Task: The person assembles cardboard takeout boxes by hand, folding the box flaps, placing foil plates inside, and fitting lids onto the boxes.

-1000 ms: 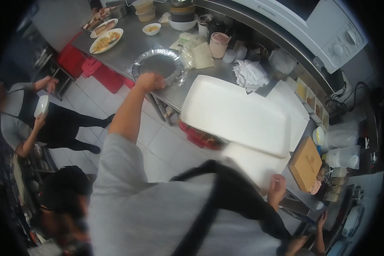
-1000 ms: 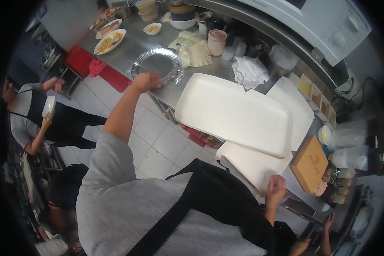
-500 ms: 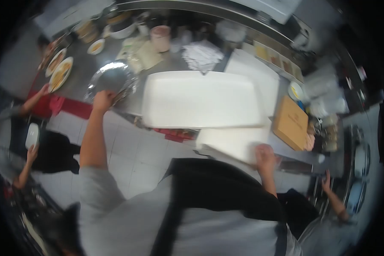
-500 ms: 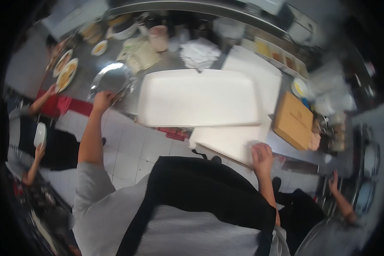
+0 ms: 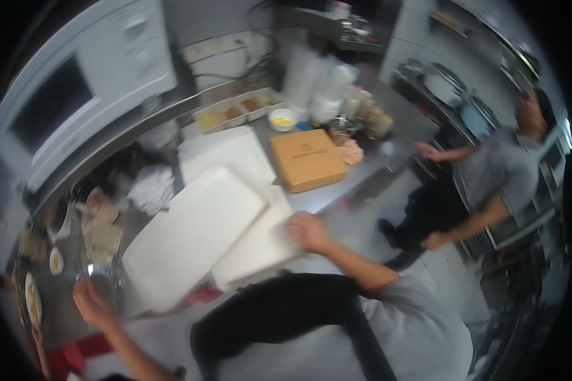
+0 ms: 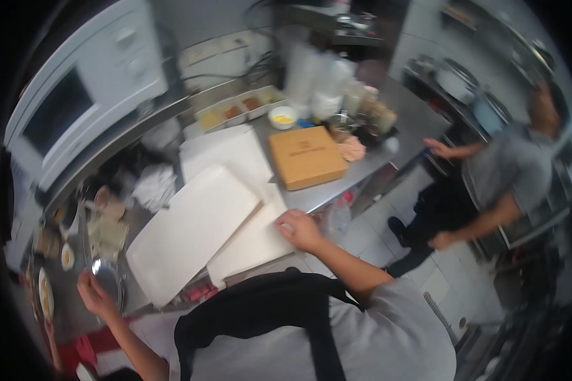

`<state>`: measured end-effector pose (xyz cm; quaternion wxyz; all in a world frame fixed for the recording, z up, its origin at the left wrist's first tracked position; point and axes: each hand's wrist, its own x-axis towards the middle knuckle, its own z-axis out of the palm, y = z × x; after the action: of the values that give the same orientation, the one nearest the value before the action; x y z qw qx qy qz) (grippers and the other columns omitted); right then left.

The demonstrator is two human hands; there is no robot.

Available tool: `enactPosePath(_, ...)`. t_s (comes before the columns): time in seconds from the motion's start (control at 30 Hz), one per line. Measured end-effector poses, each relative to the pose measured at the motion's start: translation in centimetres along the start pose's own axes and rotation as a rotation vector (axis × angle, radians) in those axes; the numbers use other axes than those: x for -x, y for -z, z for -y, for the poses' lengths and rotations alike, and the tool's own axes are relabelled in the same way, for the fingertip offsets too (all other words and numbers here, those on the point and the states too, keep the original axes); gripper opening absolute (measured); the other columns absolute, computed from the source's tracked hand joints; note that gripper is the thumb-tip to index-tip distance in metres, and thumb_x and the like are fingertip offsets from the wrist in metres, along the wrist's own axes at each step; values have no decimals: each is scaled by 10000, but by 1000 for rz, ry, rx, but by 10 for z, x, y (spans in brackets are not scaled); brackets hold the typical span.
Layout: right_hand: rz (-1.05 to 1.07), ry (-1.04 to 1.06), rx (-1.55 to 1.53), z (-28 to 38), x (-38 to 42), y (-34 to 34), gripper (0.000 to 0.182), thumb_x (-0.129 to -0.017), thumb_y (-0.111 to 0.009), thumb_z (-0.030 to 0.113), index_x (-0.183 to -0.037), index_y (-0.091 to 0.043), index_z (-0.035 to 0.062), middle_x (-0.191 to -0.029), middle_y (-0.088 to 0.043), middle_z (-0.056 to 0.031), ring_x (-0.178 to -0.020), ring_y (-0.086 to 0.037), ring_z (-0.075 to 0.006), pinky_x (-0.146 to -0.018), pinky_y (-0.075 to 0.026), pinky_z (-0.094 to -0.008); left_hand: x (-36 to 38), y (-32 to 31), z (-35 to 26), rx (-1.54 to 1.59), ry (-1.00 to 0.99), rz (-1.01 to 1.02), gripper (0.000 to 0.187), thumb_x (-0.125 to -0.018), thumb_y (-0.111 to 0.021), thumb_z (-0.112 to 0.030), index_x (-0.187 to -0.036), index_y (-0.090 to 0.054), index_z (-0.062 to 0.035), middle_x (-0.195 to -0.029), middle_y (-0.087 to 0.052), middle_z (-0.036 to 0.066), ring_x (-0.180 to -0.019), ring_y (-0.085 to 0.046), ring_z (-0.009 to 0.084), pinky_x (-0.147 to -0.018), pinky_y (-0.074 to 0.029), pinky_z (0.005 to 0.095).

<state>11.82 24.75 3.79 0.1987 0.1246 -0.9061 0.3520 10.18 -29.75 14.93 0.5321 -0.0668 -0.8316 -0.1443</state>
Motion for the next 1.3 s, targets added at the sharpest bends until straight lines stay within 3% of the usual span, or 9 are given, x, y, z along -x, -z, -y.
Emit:
enactPosePath(0.07,77,-54,-11,8,2,-1,148,-798,-680,136,-939,-657,96,-963,-639,-111,-951,-589,-322,-857,-476,-415,39,-35,12,356,110,26,181,-955,-534,-82,-1051,-643,24,-1025,-648,193,-922,-628,343,-847,-502,398)
enactPosePath(0.2,-106,256,-24,78,-22,0,422,-754,-703,140,-1164,-601,153,-1172,-551,-119,-1109,-506,-345,-985,-383,-465,42,-57,-110,360,-387,301,185,-744,-646,68,-911,-656,-12,-902,-671,128,-845,-638,296,-752,-498,385)
enactPosePath(0.43,101,490,-33,90,-40,-18,155,-770,-700,144,-910,-635,161,-943,-616,11,-924,-555,-216,-919,-399,-432,52,-49,-197,590,-336,548,407,-620,-745,-47,-1010,-626,-54,-1078,-637,134,-1047,-583,344,-923,-422,447)
enactPosePath(0.57,-182,131,-77,71,-33,17,149,-790,-689,90,-935,-656,88,-941,-648,-85,-932,-600,-294,-899,-428,-428,94,-38,-116,112,-137,825,619,-576,-776,-89,-1168,-597,-111,-1196,-593,118,-1165,-515,344,-1010,-343,480)
enactPosePath(0.67,-318,-398,-308,38,-30,43,227,-904,-612,138,-1082,-640,1,-986,-670,-93,-929,-583,-127,-837,-474,-307,126,-50,-53,15,-29,1183,150,-754,-648,-261,-741,-688,-117,-747,-666,124,-721,-644,301,-714,-477,469)
enactPosePath(0.73,-554,-314,-507,49,-48,64,314,-923,-604,187,-1181,-560,13,-1096,-600,-78,-966,-555,-168,-852,-465,-319,88,-45,-68,134,120,907,141,-802,-624,-219,-792,-680,-91,-753,-652,148,-729,-631,358,-695,-489,471)
enactPosePath(0.97,-575,-199,-1108,73,-88,101,249,-987,-495,123,-1233,-492,84,-1198,-599,-79,-1066,-597,-203,-925,-466,-451,-58,-62,-103,404,185,827,247,-819,-627,-197,-1048,-664,-112,-930,-671,176,-880,-649,323,-778,-500,403)
enactPosePath(1.2,-658,89,-857,126,-104,75,213,-976,-507,92,-1185,-525,51,-1152,-606,-72,-1034,-588,-158,-948,-449,-391,-34,-64,-134,257,-104,810,240,-809,-619,-184,-1043,-656,-151,-778,-663,122,-783,-645,314,-721,-492,451)
enactPosePath(1.3,-526,203,-278,135,-96,48,147,-926,-536,11,-1041,-627,8,-1069,-640,-80,-1036,-583,-205,-927,-454,-349,22,-55,-163,174,-288,711,334,-749,-600,-105,-1078,-653,-110,-790,-652,77,-788,-632,272,-758,-483,400)
